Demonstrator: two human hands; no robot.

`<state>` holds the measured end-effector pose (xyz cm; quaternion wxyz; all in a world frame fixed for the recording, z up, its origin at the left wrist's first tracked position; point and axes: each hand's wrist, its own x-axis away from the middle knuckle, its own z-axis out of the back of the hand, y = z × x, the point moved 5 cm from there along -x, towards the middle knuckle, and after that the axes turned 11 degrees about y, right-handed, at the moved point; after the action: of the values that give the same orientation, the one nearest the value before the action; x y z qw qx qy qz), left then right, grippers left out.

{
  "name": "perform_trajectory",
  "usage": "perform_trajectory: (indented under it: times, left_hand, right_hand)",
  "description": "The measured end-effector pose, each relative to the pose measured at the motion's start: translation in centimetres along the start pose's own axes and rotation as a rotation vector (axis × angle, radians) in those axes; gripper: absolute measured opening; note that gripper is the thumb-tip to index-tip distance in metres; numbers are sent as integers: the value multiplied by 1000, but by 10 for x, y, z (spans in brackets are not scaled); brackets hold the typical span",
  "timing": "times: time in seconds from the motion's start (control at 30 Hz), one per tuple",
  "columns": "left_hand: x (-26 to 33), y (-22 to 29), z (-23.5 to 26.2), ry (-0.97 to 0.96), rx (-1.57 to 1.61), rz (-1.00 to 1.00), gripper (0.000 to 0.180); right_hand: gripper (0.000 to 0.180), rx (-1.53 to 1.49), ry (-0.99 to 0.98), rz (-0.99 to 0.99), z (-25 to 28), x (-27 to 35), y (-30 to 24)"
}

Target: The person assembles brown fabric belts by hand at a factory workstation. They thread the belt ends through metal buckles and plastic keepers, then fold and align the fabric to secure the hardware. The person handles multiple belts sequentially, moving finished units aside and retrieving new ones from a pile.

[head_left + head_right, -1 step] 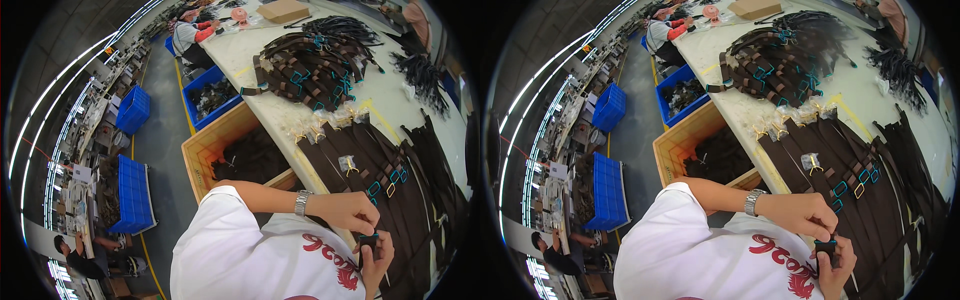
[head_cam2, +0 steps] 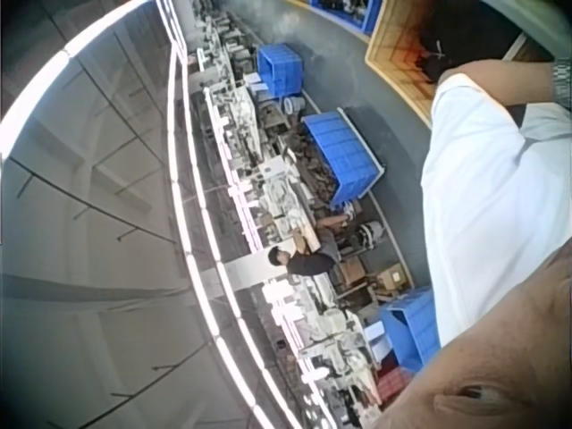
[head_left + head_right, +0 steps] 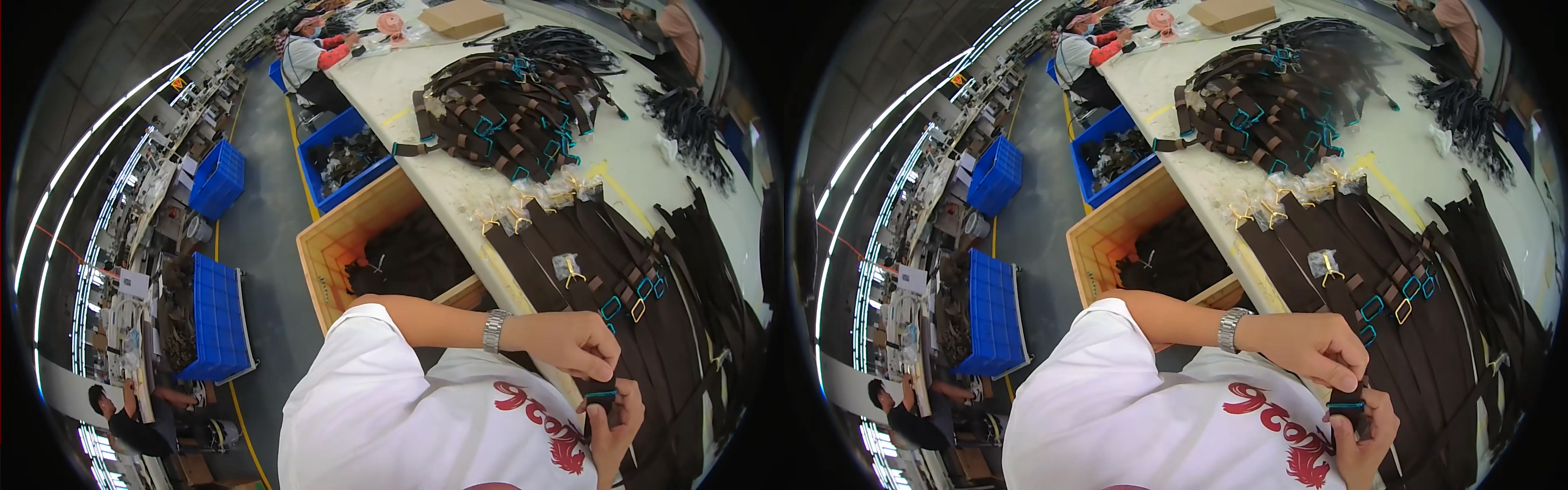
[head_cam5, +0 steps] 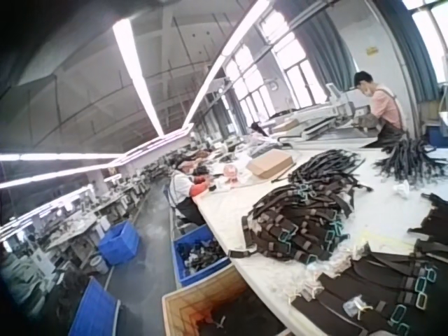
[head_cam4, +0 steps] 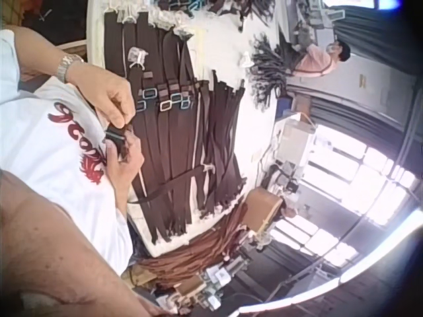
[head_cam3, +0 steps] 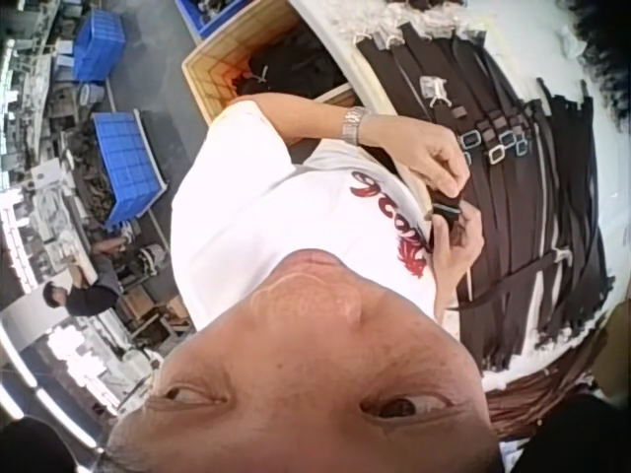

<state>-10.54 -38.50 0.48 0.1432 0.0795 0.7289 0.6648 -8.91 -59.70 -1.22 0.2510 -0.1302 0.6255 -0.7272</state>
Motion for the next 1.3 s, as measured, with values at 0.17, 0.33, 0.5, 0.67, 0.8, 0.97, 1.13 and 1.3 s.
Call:
perform_trajectory:
  times: [0.17,0.33,0.5,0.67,0.8,0.97,1.13,1.3]
  left_hand:
    - [-11,24,11,165,230,22,30]
    - [-27,47,21,317,287,-197,17]
    - [-31,79,-21,144,260,-424,12]
    - [-39,91,-38,142,-43,-806,12]
    - [-37,76,-19,-83,80,-287,11]
    - [-9,33,7,-111,-10,-45,13]
    - [16,7,24,-68,-244,306,14]
    - [27,10,24,-47,-306,361,14]
  right_hand:
    - [42,53,14,45,11,-11,-8]
    - [50,719,290,520,54,-8,-17]
    - [42,973,289,764,69,-5,-61]
    - [39,1166,332,889,64,-5,-110]
    - [39,1302,228,1045,46,-15,-114]
    - [42,156,-154,-43,12,-39,-23]
    - [51,-298,-501,-444,-16,-32,22]
    - [44,-407,-591,-687,-23,-31,38]
